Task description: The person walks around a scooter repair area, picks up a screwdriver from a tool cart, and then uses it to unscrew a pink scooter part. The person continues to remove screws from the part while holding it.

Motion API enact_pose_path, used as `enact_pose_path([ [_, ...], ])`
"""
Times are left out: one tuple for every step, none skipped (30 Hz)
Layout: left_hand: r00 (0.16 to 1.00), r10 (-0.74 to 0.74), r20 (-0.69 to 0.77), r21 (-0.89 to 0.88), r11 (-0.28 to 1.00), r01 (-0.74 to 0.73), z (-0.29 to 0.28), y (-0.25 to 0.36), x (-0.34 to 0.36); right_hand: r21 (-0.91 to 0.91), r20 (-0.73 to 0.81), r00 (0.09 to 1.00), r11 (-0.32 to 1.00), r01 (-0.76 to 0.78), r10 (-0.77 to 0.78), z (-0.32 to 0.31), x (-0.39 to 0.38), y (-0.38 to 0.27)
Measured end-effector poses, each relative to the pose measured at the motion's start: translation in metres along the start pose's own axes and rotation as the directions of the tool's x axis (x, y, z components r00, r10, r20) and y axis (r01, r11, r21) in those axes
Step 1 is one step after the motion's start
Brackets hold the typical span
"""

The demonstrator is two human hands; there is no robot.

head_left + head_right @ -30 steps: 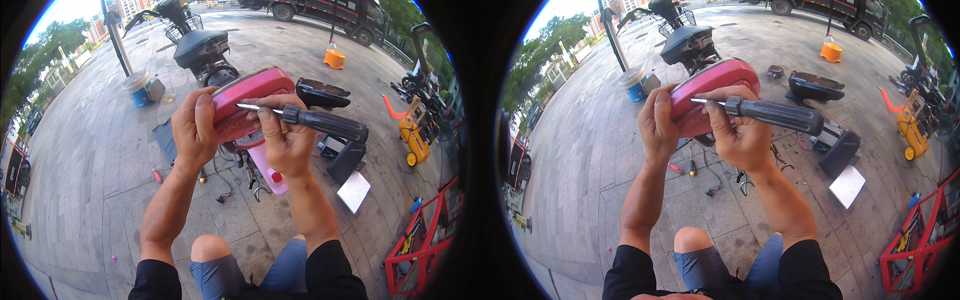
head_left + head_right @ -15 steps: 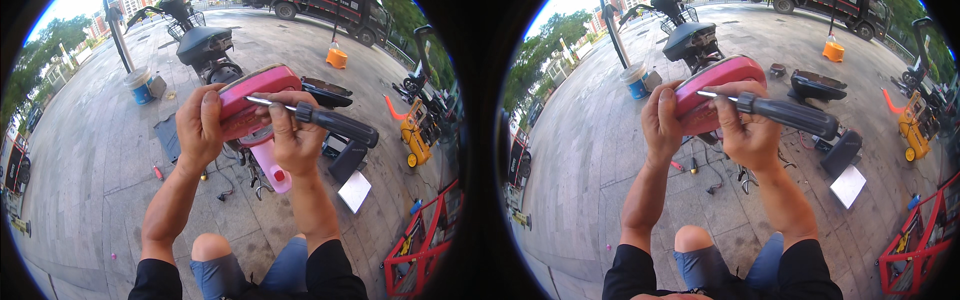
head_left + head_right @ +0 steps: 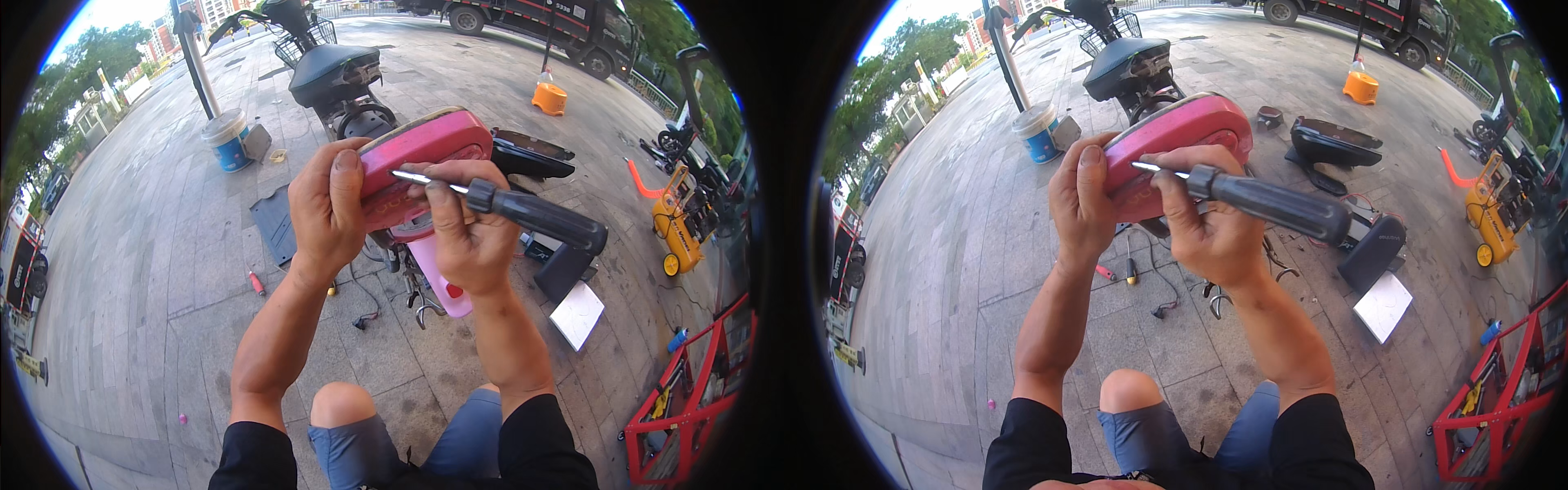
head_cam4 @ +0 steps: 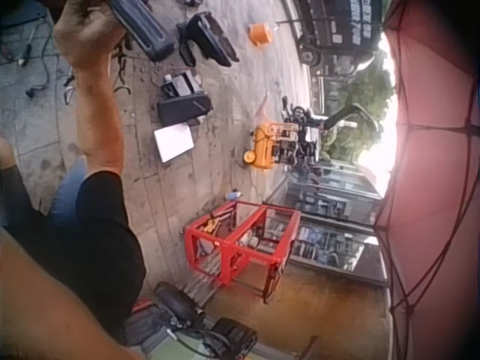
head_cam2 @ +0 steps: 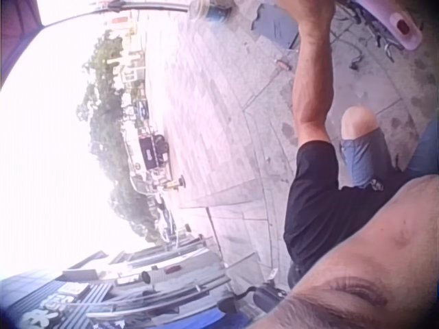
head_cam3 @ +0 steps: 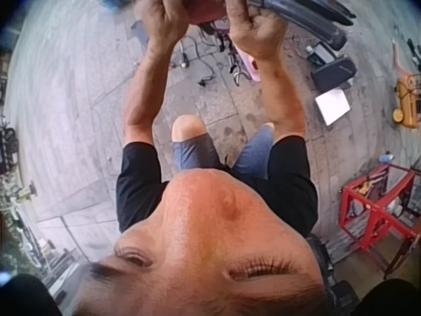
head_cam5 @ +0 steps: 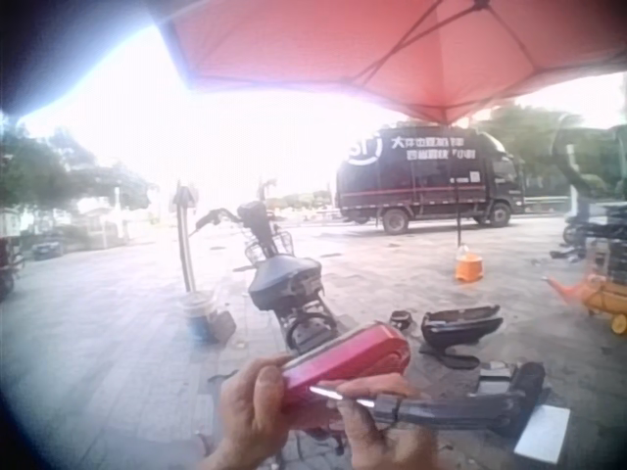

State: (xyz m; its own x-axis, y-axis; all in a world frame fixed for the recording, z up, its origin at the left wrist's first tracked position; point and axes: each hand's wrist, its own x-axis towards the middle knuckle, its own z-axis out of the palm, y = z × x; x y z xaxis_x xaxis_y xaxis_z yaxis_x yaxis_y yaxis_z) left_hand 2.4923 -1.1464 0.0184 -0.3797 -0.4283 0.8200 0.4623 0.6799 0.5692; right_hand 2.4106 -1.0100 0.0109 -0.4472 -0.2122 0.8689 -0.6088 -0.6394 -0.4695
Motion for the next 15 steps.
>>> enact_pose_path([
  [1.000, -0.012, 0.016, -0.011, 1.000, 0.013, -0.001, 0.000, -0.001, -0.023, 0.021, 1.000, 1.000, 0.009, -0.008, -0.001, 0.000, 0.000],
  [0.998, -0.038, 0.042, -0.006, 0.999, 0.038, -0.001, 0.001, -0.002, -0.046, 0.041, 0.999, 0.999, 0.016, -0.014, -0.001, 0.000, 0.000],
  [0.996, -0.060, 0.066, -0.001, 0.998, 0.060, -0.002, 0.001, -0.002, -0.024, -0.028, 1.000, 1.000, -0.002, 0.001, -0.003, 0.000, 0.000],
  [0.996, -0.068, 0.066, -0.010, 0.998, 0.068, -0.003, 0.001, -0.002, -0.060, 0.043, 0.999, 0.998, 0.028, -0.025, -0.003, 0.000, 0.000],
  [0.995, -0.078, 0.066, -0.016, 0.997, 0.079, -0.003, 0.001, -0.002, -0.095, 0.095, 0.995, 0.995, 0.039, -0.030, -0.004, 0.000, 0.000],
  [0.994, -0.089, 0.069, -0.021, 0.996, 0.090, -0.003, 0.001, -0.002, -0.130, 0.161, 0.985, 0.988, 0.079, -0.057, -0.004, -0.001, -0.001],
  [0.997, -0.056, 0.044, -0.023, 0.998, 0.057, -0.002, 0.000, -0.001, -0.112, 0.161, 0.986, 0.992, 0.062, -0.043, -0.004, 0.000, -0.001],
  [1.000, -0.022, 0.020, -0.026, 0.999, 0.022, -0.001, 0.000, 0.000, -0.077, 0.084, 0.996, 0.997, 0.021, -0.014, -0.005, 0.001, -0.001],
  [1.000, 0.002, 0.001, -0.012, 1.000, -0.002, 0.000, 0.000, 0.000, -0.042, 0.033, 0.999, 0.999, 0.002, 0.000, -0.006, 0.002, -0.002],
  [1.000, 0.021, -0.010, -0.007, 1.000, -0.021, 0.000, 0.000, 0.001, 0.015, -0.059, 0.998, 1.000, -0.026, 0.026, -0.007, 0.003, -0.002],
  [1.000, 0.025, -0.010, 0.015, 1.000, -0.025, 0.000, 0.000, 0.001, -0.034, -0.007, 1.000, 0.999, 0.001, -0.001, -0.007, 0.004, -0.002],
  [0.999, 0.038, -0.014, 0.041, 0.998, -0.038, 0.000, 0.000, 0.001, -0.021, 0.015, 1.000, 0.999, 0.026, -0.025, -0.009, 0.006, -0.002],
  [1.000, 0.025, -0.004, 0.023, 0.999, -0.025, 0.000, 0.000, 0.001, -0.016, 0.022, 1.000, 1.000, 0.019, -0.018, -0.011, 0.007, -0.002],
  [1.000, 0.017, -0.002, 0.008, 1.000, -0.017, 0.001, 0.000, 0.001, -0.028, 0.073, 0.997, 1.000, 0.013, -0.011, -0.012, 0.007, -0.002],
  [1.000, 0.015, -0.004, -0.008, 1.000, -0.015, 0.000, 0.000, 0.001, -0.012, -0.038, 0.999, 1.000, 0.009, -0.010, -0.015, 0.009, -0.002],
])
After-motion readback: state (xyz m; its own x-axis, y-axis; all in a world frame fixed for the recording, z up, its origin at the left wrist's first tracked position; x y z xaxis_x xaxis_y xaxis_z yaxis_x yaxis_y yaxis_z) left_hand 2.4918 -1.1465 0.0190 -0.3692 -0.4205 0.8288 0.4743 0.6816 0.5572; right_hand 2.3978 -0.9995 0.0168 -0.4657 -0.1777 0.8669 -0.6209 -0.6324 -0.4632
